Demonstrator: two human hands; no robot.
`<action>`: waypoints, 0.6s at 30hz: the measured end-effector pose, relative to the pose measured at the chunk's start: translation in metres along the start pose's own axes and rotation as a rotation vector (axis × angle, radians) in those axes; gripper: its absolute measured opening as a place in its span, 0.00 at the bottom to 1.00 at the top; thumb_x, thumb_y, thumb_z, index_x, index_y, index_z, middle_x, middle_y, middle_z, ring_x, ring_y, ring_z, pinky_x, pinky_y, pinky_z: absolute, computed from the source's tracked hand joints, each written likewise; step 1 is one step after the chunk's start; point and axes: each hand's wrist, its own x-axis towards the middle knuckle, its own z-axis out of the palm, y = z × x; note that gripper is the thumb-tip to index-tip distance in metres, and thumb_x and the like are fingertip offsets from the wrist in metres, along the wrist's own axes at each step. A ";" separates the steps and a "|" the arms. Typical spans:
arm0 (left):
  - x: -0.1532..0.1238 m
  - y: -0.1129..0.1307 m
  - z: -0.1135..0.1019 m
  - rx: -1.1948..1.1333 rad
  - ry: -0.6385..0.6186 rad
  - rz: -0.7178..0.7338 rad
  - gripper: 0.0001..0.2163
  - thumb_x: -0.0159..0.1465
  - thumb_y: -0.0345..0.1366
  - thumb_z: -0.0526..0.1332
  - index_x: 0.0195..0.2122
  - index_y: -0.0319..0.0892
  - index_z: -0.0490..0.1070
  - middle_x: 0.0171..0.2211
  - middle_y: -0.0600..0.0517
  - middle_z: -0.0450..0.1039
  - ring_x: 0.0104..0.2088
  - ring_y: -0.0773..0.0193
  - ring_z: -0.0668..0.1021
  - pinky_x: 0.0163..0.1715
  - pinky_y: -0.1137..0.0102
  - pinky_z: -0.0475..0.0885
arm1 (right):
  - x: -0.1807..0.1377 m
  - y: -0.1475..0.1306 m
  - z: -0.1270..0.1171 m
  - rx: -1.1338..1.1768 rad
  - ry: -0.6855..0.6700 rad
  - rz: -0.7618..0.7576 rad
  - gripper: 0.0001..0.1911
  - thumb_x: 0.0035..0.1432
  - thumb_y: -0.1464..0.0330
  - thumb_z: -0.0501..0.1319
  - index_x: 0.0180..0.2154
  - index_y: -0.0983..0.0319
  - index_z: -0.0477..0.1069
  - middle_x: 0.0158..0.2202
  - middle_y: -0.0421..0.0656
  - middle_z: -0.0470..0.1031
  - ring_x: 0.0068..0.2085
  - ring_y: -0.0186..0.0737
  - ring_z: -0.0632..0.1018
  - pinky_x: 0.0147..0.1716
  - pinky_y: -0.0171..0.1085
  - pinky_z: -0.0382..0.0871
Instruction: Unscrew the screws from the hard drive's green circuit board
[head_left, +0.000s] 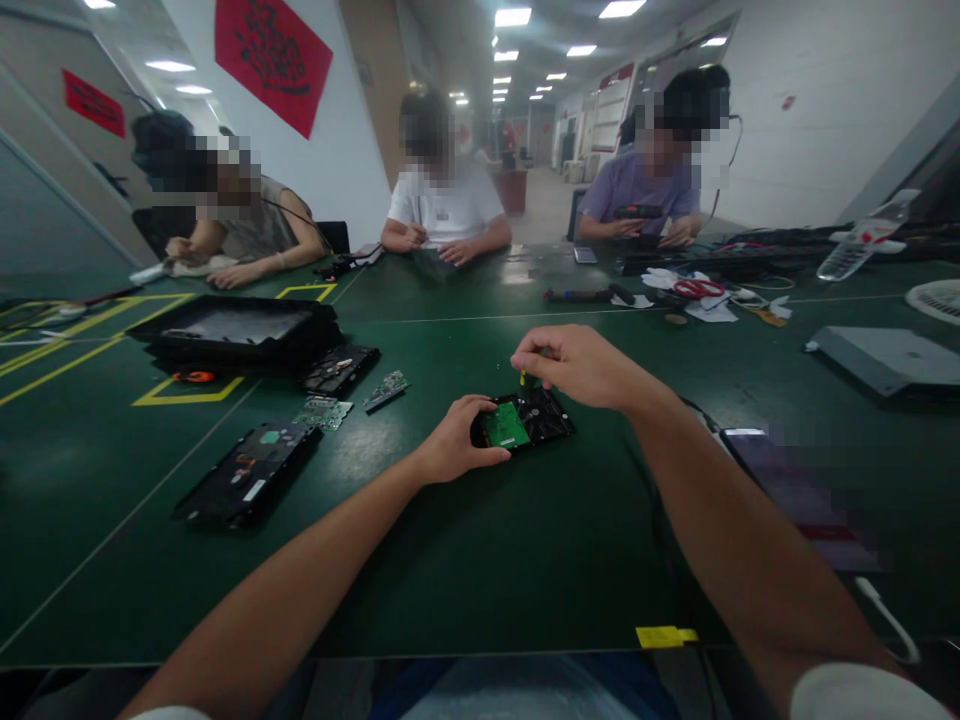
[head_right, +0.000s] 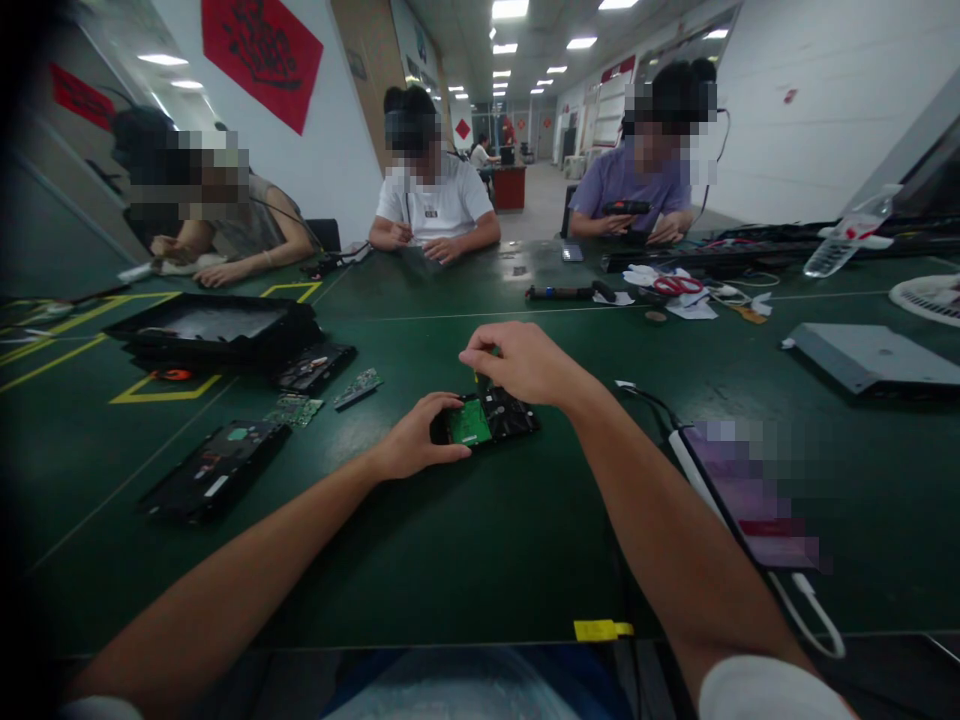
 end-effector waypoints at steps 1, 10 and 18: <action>0.000 0.000 0.000 0.003 0.001 0.001 0.34 0.56 0.50 0.74 0.61 0.46 0.68 0.64 0.42 0.66 0.65 0.45 0.69 0.67 0.48 0.65 | 0.000 0.000 0.000 0.016 -0.014 0.024 0.13 0.68 0.58 0.60 0.40 0.60 0.78 0.30 0.41 0.78 0.29 0.36 0.77 0.31 0.34 0.66; 0.000 -0.003 0.001 0.009 -0.011 0.002 0.35 0.56 0.51 0.74 0.62 0.45 0.67 0.64 0.41 0.65 0.66 0.45 0.68 0.68 0.49 0.64 | -0.001 -0.002 -0.002 0.104 -0.032 0.118 0.11 0.69 0.67 0.56 0.46 0.61 0.76 0.27 0.41 0.79 0.27 0.36 0.79 0.27 0.33 0.70; 0.000 -0.001 -0.002 0.004 -0.027 -0.012 0.35 0.56 0.53 0.73 0.62 0.46 0.67 0.65 0.42 0.64 0.66 0.44 0.68 0.67 0.47 0.64 | 0.002 0.002 -0.002 -0.120 0.119 0.151 0.11 0.63 0.60 0.64 0.35 0.61 0.74 0.31 0.44 0.80 0.30 0.39 0.78 0.31 0.36 0.65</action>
